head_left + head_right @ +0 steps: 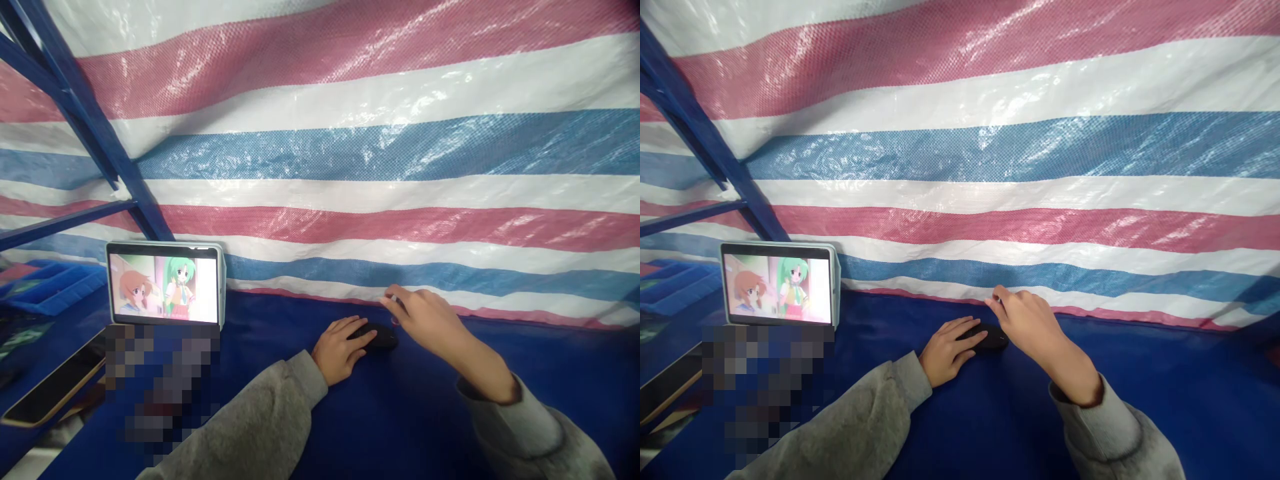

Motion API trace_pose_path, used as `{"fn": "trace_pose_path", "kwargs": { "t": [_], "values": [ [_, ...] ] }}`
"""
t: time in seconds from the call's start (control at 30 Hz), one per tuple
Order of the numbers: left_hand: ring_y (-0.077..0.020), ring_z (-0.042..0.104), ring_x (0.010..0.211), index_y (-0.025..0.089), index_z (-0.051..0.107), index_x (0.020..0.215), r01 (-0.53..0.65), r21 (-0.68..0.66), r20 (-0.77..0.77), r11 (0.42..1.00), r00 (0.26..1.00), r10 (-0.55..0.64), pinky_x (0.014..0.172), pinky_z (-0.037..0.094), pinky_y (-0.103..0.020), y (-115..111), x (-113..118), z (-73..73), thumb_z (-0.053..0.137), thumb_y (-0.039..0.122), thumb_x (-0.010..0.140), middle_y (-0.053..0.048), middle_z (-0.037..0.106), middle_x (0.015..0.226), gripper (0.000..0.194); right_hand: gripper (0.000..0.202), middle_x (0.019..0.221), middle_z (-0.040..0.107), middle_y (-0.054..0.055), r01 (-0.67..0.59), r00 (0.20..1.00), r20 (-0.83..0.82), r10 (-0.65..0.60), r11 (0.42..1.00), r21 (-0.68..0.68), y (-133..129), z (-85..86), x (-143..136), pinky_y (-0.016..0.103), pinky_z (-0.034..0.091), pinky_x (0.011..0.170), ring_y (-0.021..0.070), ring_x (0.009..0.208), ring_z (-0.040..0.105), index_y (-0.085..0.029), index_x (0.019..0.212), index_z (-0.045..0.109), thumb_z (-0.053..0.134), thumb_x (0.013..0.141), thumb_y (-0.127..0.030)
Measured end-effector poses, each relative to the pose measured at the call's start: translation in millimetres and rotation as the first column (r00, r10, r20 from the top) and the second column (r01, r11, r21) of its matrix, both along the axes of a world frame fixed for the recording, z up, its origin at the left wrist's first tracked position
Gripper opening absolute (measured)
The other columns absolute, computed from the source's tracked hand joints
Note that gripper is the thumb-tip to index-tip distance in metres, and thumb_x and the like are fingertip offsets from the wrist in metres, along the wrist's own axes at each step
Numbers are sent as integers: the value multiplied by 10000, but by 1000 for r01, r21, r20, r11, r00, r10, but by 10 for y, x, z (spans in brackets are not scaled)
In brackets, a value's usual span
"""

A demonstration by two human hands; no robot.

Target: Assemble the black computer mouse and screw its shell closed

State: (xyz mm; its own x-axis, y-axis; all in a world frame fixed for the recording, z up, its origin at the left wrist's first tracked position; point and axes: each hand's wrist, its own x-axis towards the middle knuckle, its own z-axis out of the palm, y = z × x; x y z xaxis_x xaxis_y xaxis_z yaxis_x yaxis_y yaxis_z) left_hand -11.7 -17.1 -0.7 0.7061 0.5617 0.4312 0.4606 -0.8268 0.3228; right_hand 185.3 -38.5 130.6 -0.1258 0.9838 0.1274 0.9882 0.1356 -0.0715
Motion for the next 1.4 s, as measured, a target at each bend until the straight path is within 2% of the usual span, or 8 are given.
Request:
{"fn": "trace_pose_path", "kwargs": {
  "t": [0.2,0.37,0.53,0.7,0.9,1.03,1.2,1.4],
  "values": [
    [-234,389,1341,298,474,1359,0,-6,-8,1000,1000,0,1091,358,-438,0,2,3,514,228,925,-38,438,1445,441,298,853,710,56,-60,998,-2,60,998,37,11,-17,10,274,324,595,196,735,639,-216,1033,599,327,925,-267],
    [-238,390,1342,305,467,1363,-2,1,0,1000,1000,2,1088,363,-446,-4,6,8,497,240,936,-35,440,1442,434,388,677,676,50,16,1000,21,-16,1000,5,11,-14,6,275,310,559,211,644,632,-218,1007,605,279,962,-423],
    [-243,400,1335,301,471,1362,-3,0,-10,1000,1000,3,1079,370,-450,-8,3,22,492,240,934,-41,448,1437,432,278,846,706,58,-26,999,33,24,998,58,7,-18,7,277,309,577,201,717,642,-210,1033,583,331,919,-239],
    [-246,406,1331,305,474,1359,-3,1,-3,1000,1000,3,1072,376,-459,-7,4,28,483,239,937,-43,452,1434,427,376,661,674,50,8,999,36,-8,1000,22,17,-26,6,278,292,548,213,634,631,-212,1007,592,281,964,-420],
    [-251,407,1329,305,474,1359,1,0,-4,1000,1000,-1,1069,379,-465,-1,3,16,479,254,941,-43,448,1436,421,283,849,706,55,-60,998,13,60,997,47,9,-22,-1,277,318,589,199,713,640,-210,1037,585,329,918,-236],
    [-246,410,1326,296,475,1359,-7,6,2,1000,1000,7,1076,374,-455,-3,2,22,489,238,934,-42,457,1429,429,364,678,671,45,-4,1000,17,4,1000,-4,13,-22,6,277,300,562,212,649,628,-216,998,585,267,969,-389],
    [-244,403,1330,298,472,1360,-2,1,-11,1000,1000,2,1078,370,-453,-4,5,28,495,234,930,-38,452,1433,435,277,893,683,53,-64,998,23,63,996,54,-7,-10,-4,275,301,583,178,686,615,-212,1015,571,309,931,-236],
    [-238,383,1345,300,468,1362,6,9,-8,1000,1000,-6,1096,352,-442,3,-2,-10,505,225,928,-33,422,1455,441,328,755,689,57,-26,999,19,27,1000,-2,27,-19,33,276,302,569,195,662,618,-201,973,576,273,970,-328]
  ]
}}
